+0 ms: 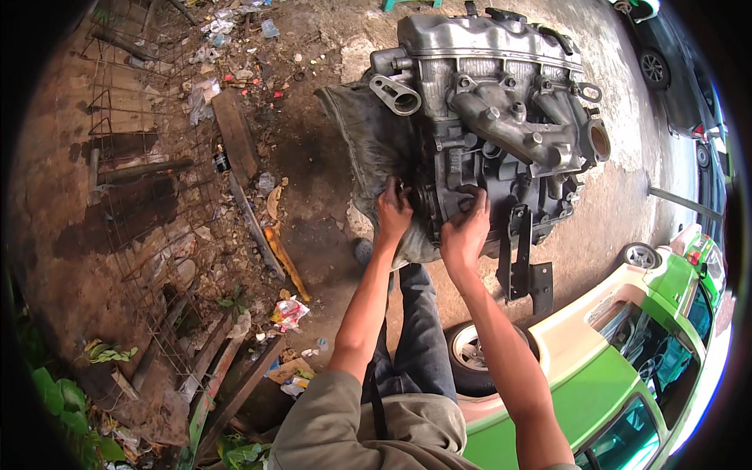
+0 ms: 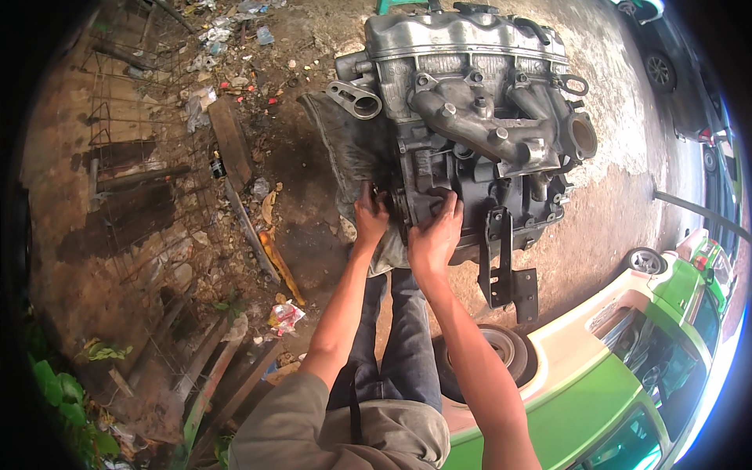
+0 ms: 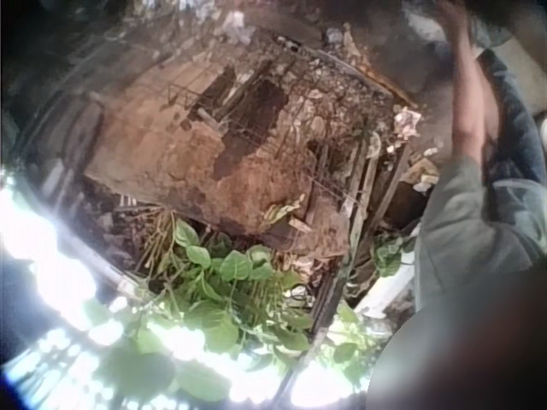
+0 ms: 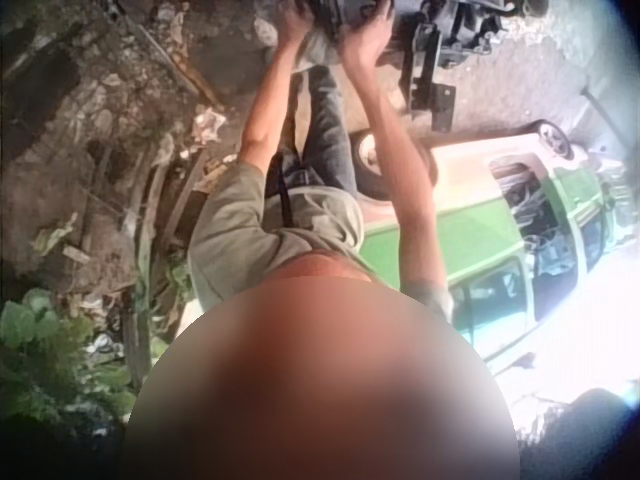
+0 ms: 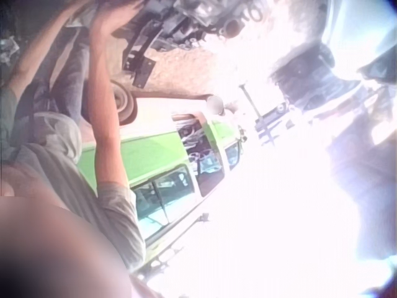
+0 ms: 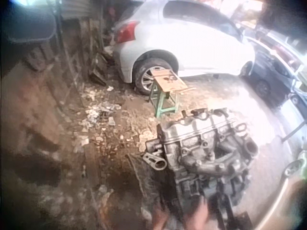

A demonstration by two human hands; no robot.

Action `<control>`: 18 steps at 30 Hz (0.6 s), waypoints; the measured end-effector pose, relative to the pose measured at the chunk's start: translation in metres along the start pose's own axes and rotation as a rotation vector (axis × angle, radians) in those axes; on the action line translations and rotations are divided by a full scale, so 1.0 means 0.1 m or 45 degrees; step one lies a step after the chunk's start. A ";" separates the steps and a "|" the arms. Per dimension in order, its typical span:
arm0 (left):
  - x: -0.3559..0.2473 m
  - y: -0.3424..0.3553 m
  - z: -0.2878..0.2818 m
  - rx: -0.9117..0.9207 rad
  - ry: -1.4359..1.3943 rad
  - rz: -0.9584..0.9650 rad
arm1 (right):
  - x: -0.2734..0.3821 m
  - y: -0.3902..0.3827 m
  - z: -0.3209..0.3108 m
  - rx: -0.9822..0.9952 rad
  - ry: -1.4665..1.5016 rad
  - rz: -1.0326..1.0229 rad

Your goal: The person uses a wrench to loosen and remove bolts from a car engine resting on a cloth on the ground. They repeatedly reach for bolts, turn them, and place them on a nearby cardboard box. The person continues to remove additional bolts from the engine throughout the clip.

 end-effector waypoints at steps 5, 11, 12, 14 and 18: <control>0.02 0.30 -0.04 -0.090 0.146 -0.042 | 0.12 -0.02 -0.04 -0.205 -0.081 -0.184; 0.32 0.87 -0.07 0.111 0.235 -0.564 | 0.13 -0.01 -0.06 -0.143 -0.010 -0.157; 0.36 0.89 -0.07 0.174 0.281 -0.678 | 0.15 -0.01 -0.06 -0.158 -0.022 -0.180; 0.33 0.93 -0.09 0.189 0.320 -0.656 | 0.15 -0.03 -0.07 -0.166 -0.016 -0.165; 0.28 0.82 -0.16 0.153 0.261 -0.577 | 0.13 -0.02 -0.06 -0.166 -0.024 -0.154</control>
Point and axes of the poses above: each hand's wrist, its own y-axis towards the middle knuckle, its own z-axis out of the palm, x = y × z, the point moved 6 cm from there along y, towards the middle knuckle, and after that the axes turned 5 degrees about x, right-handed, at the moved point
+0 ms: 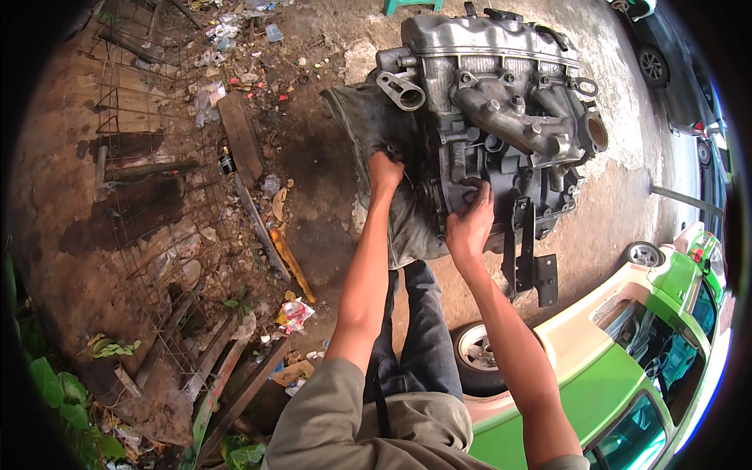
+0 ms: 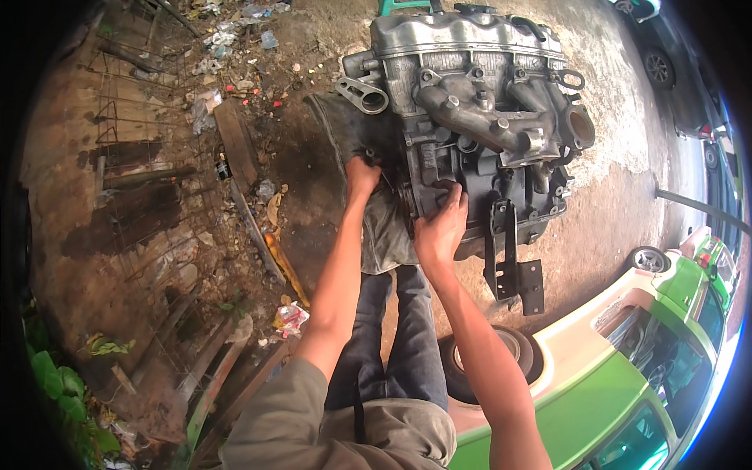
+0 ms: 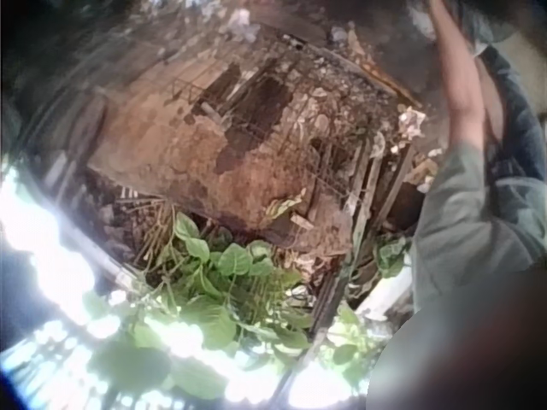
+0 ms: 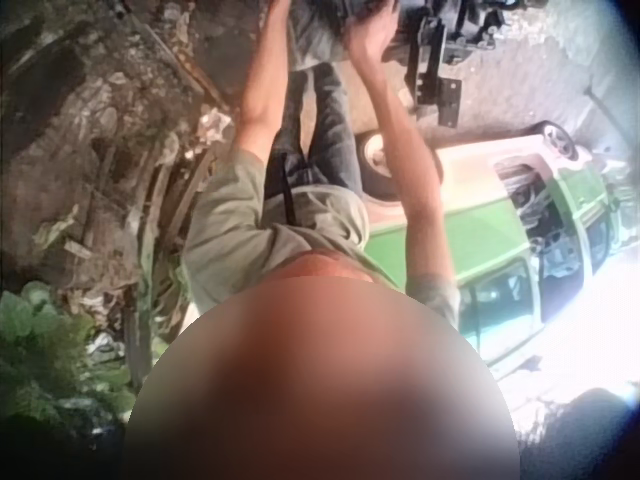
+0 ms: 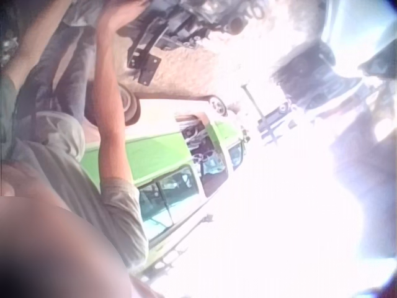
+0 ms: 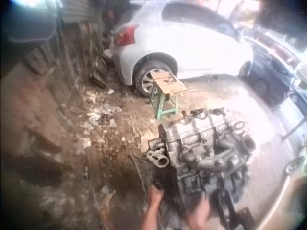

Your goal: The person uses a wrench to loosen and remove bolts from a car engine resting on a cloth on the ground. They repeatedly reach for bolts, turn them, and place them on a nearby cardboard box. The person continues to remove additional bolts from the engine throughout the clip.

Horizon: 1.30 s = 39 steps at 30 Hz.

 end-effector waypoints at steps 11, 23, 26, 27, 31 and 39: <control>0.40 -0.95 0.05 -0.616 -0.722 0.261 | -0.05 0.01 0.03 0.109 0.039 0.110; 0.18 -1.58 0.42 -0.600 -0.678 0.290 | -0.05 0.00 0.02 0.088 0.040 0.089; 0.13 -1.66 0.46 -0.442 -0.509 0.301 | -0.04 0.00 0.02 0.051 0.022 0.038; 0.12 -1.67 0.48 -0.393 -0.516 0.317 | -0.03 0.00 0.01 0.028 -0.005 0.021; 0.10 -1.62 0.44 -0.313 -0.526 0.381 | -0.05 0.00 0.02 0.062 0.009 0.062; 0.11 -1.47 0.25 -0.253 -0.179 0.690 | -0.08 0.00 0.03 0.097 0.028 0.106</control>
Point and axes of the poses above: each hand's wrist, its own y-axis towards the middle knuckle, its own z-axis out of the palm, x = y × z, the point moved 6 cm from there along y, towards the middle knuckle, and after that the axes turned 5 degrees about x, right-handed, at the moved point
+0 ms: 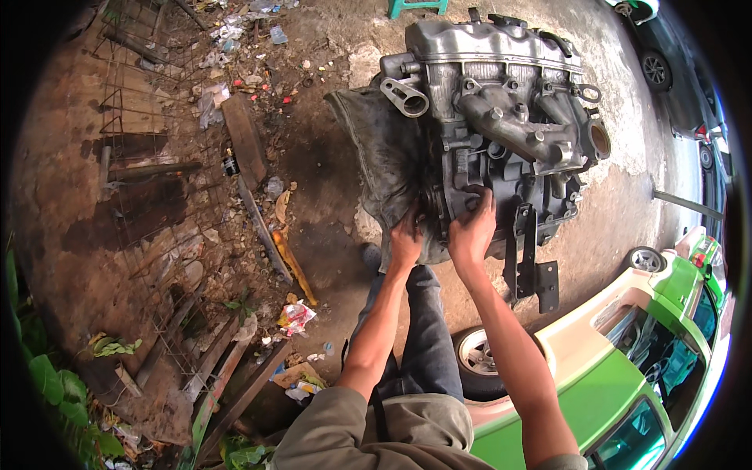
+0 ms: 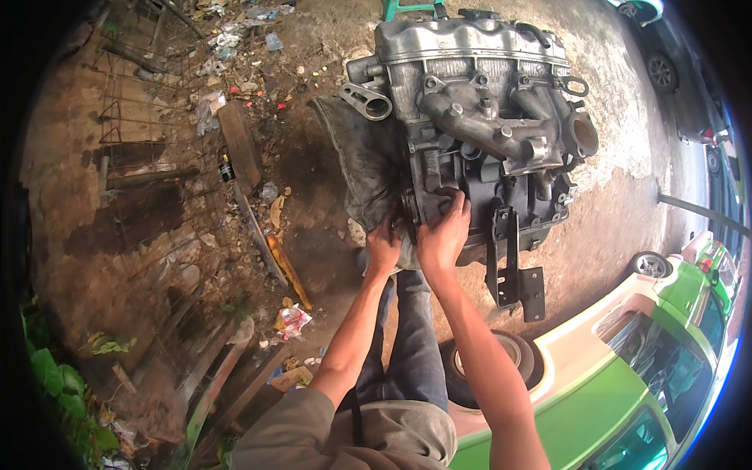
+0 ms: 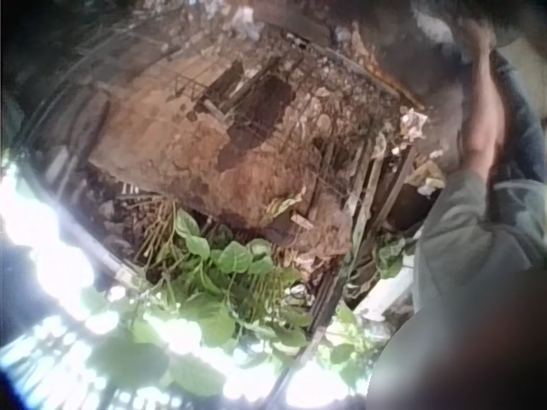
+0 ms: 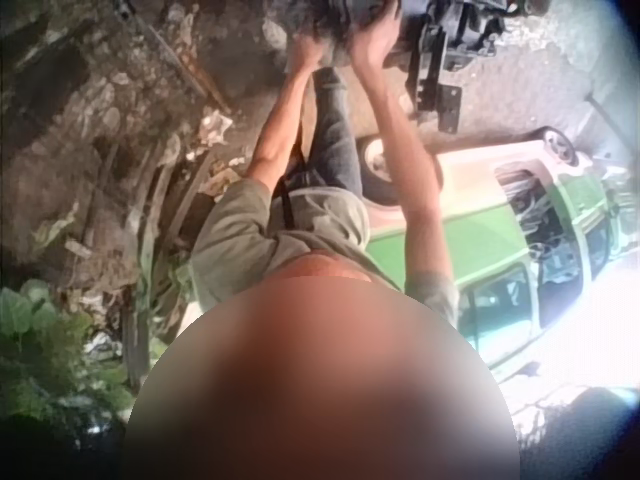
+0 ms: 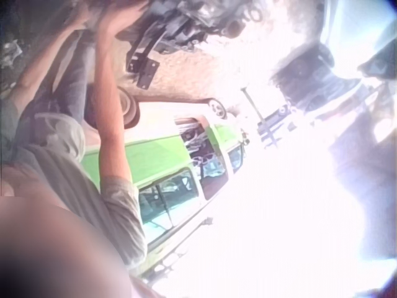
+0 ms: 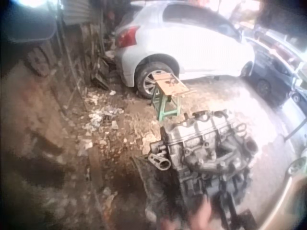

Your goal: The person uses a wrench to loosen and remove bolts from a car engine resting on a cloth on the ground. They repeatedly reach for bolts, turn them, and place them on a nearby cardboard box. The person continues to remove additional bolts from the engine throughout the clip.

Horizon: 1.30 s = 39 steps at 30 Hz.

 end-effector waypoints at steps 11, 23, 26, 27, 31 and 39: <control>0.29 0.68 -0.07 -0.085 0.069 -0.305 | 0.01 0.02 0.01 0.057 -0.060 0.019; 0.45 1.05 -0.20 0.013 0.037 -0.448 | 0.06 0.04 -0.01 0.062 -0.049 0.042; 0.25 0.64 -0.22 -0.160 0.042 -0.255 | 0.05 0.01 0.00 0.065 -0.029 0.008; 0.19 0.53 -0.21 -0.198 0.042 -0.201 | 0.03 0.01 0.01 0.074 -0.017 0.020; 0.06 0.25 -0.14 -0.291 0.067 -0.216 | 0.03 0.00 0.00 -0.007 -0.064 -0.004; -0.13 0.10 -0.01 -0.147 0.065 -0.142 | 0.05 -0.01 -0.01 0.034 0.046 -0.021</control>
Point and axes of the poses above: each hand's wrist, its own y-axis towards the middle knuckle, its own z-axis out of the palm, x = y × z, the point moved 6 cm from there along y, towards the middle knuckle, and after that the axes turned 5 degrees about x, right-handed, at the moved point
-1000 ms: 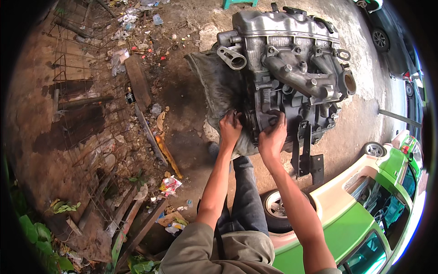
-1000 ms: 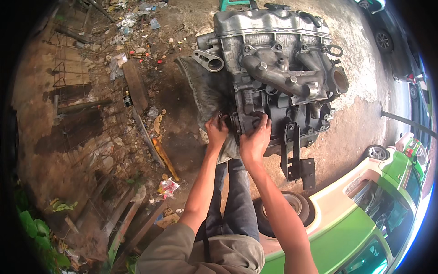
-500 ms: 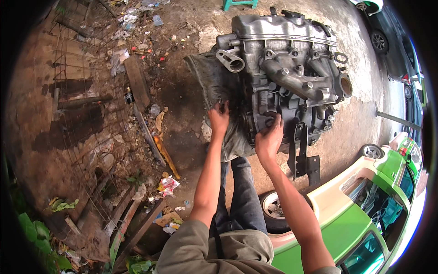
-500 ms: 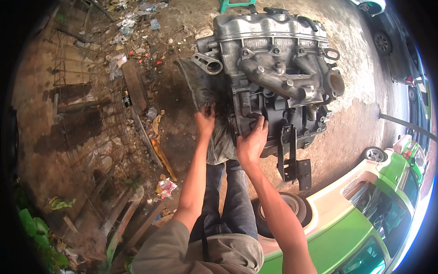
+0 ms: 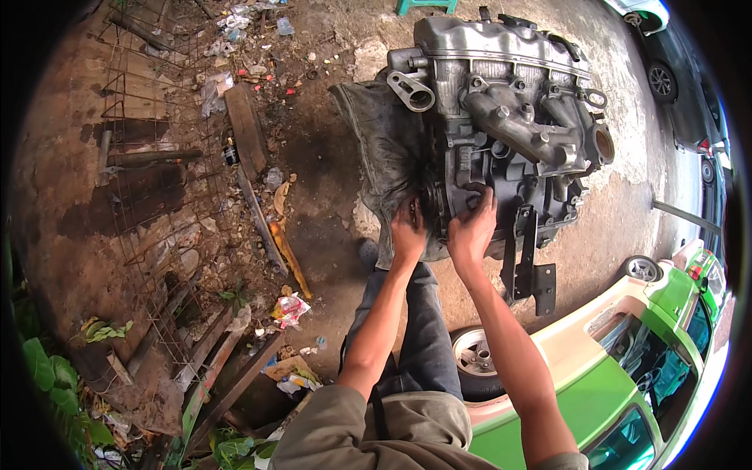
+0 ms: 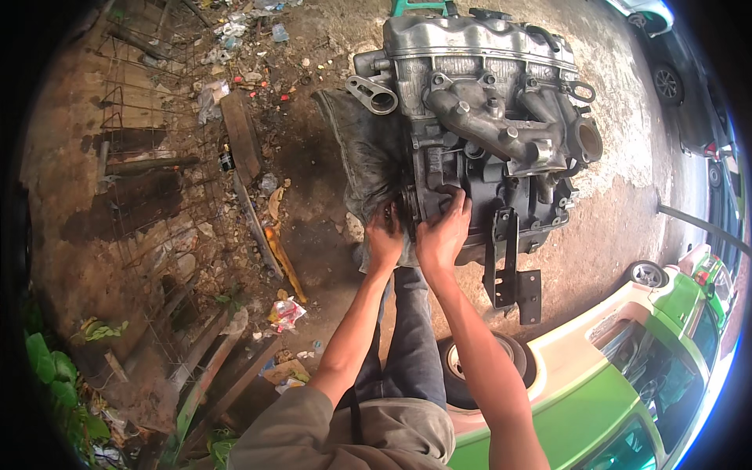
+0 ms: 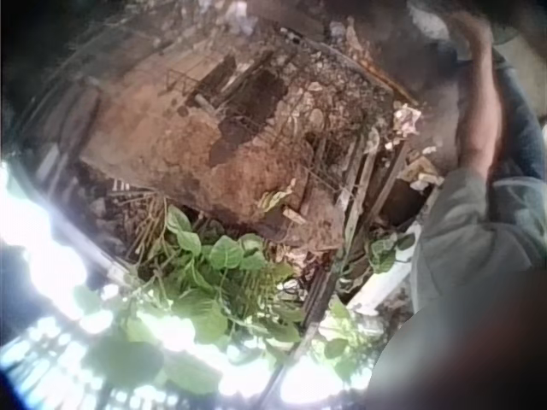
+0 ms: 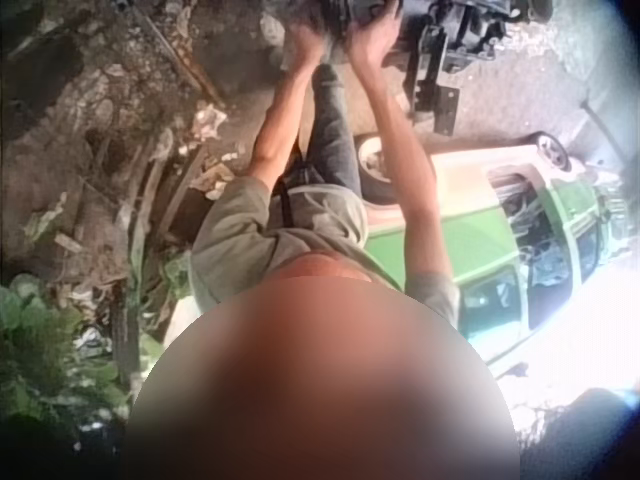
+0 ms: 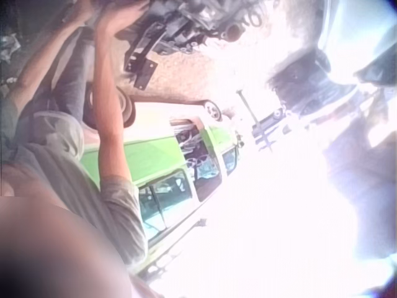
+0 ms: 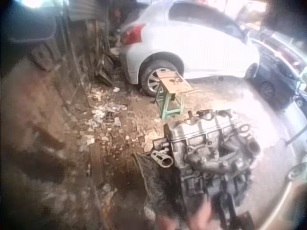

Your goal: The person uses a wrench to loosen and remove bolts from a car engine resting on a cloth on the ground. They repeatedly reach for bolts, turn them, and place them on a nearby cardboard box. The person continues to remove additional bolts from the engine throughout the clip.

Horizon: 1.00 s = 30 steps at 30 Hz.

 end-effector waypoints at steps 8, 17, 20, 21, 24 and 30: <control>0.04 -0.10 0.10 0.070 -0.076 -0.015 | -0.02 0.03 0.01 0.012 -0.059 0.010; 0.24 0.10 0.05 0.173 0.099 0.184 | -0.05 0.03 0.04 -0.027 -0.115 0.010; 0.29 0.33 0.10 0.200 0.030 0.093 | -0.05 0.04 0.02 0.024 -0.050 0.052; 0.32 0.43 0.13 0.220 -0.032 0.033 | -0.05 0.03 0.01 0.048 -0.027 0.059; 0.26 0.75 0.15 0.145 0.047 0.138 | 0.02 0.01 0.00 -0.053 -0.037 -0.045; 0.65 1.36 0.33 0.439 0.130 -0.511 | -0.10 0.02 0.06 0.060 -0.122 0.056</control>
Point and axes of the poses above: each hand's wrist, its own y-axis towards the middle knuckle, its own z-axis out of the palm, x = y × z, the point moved 6 cm from there along y, towards the middle knuckle, and after that the axes turned 5 degrees about x, right-handed, at the moved point
